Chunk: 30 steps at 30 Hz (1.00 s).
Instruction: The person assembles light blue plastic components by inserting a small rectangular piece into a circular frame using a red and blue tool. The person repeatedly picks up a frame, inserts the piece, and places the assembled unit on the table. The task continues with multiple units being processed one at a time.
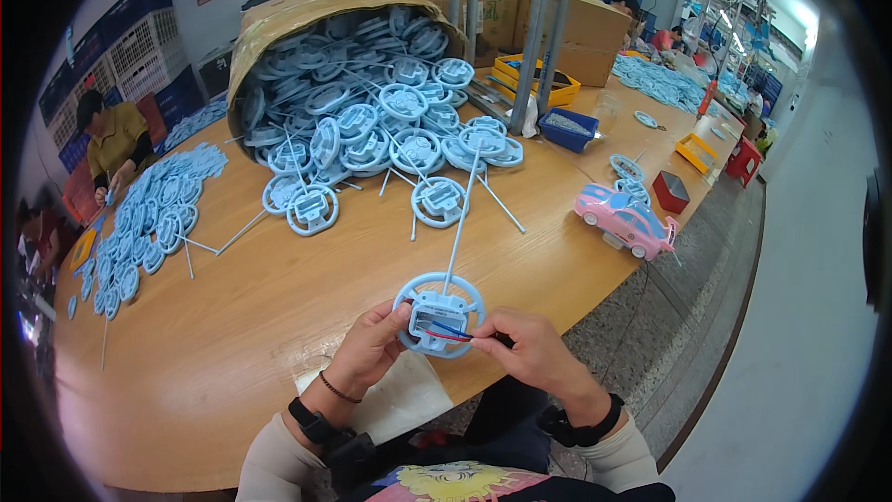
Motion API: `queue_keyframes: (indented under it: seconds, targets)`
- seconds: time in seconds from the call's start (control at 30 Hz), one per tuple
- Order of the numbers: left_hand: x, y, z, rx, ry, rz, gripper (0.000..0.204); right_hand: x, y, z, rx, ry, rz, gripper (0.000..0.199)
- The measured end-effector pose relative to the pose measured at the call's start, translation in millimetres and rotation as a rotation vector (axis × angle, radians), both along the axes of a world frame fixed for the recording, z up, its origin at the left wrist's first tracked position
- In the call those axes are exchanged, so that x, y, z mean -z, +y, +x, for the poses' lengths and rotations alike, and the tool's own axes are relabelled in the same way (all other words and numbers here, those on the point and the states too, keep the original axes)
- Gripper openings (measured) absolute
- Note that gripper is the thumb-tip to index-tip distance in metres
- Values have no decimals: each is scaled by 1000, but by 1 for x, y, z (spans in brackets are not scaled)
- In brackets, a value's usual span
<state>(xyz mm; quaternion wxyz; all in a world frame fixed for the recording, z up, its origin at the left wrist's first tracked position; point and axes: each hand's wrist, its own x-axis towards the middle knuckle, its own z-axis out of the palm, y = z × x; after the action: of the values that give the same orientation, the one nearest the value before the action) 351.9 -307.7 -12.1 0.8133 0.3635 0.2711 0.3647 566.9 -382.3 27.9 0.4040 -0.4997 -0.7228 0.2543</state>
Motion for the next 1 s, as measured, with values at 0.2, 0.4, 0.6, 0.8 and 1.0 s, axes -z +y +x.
queue_keyframes:
  seconds: [0.2,0.4,0.6,0.8,1.0]
  targets:
    - [1,0,-1,0,39,68,30,3,-5,-1,61,-84,79,7]
    - [5,1,-3,-1,79,136,31,7,-6,-4,61,-122,173,7]
    - [3,1,-6,121,19,8,36,6,-7,-3,25,-33,95,6]
    - [8,-3,3,155,-108,-67,41,10,-5,-4,1,-25,96,6]
    - [14,5,-4,57,-44,-51,40,21,5,-16,17,-16,91,8]
